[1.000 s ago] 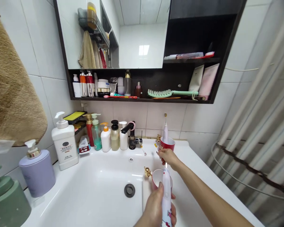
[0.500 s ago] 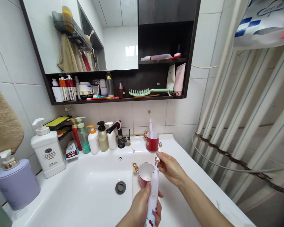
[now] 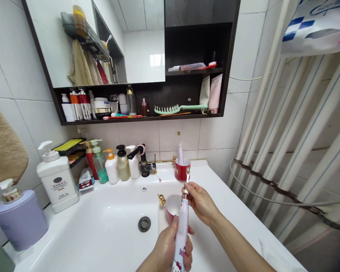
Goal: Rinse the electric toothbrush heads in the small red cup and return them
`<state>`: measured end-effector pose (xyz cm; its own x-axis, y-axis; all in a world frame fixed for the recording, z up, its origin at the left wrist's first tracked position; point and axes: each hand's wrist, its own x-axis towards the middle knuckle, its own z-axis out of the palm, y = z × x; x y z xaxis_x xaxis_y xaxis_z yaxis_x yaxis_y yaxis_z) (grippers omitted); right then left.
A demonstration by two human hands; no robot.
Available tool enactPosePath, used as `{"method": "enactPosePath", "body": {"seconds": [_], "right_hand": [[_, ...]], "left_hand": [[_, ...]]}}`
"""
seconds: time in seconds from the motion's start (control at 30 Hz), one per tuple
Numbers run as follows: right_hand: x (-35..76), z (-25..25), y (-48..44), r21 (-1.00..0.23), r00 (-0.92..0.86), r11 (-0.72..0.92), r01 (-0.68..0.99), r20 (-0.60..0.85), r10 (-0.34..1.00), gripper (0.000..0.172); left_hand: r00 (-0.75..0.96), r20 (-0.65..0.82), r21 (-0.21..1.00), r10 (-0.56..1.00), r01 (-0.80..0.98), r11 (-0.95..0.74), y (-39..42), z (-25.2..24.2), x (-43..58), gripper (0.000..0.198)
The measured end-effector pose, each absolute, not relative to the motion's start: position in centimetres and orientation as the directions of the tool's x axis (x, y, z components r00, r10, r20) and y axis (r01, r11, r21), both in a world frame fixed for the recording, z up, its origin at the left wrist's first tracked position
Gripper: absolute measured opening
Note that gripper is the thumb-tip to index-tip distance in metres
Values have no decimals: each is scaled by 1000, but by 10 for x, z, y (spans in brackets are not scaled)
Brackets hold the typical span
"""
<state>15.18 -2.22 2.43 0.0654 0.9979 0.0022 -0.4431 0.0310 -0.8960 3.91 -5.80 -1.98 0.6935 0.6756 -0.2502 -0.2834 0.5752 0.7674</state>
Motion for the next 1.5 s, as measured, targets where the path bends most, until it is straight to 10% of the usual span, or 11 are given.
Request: {"method": "enactPosePath", "body": {"seconds": [1.5], "right_hand": [[147,30,-29,-932,137,82,-352,36,990,23]], "left_hand": [[522,-212,878,826,-269,395,-57,-29,46,61]]}}
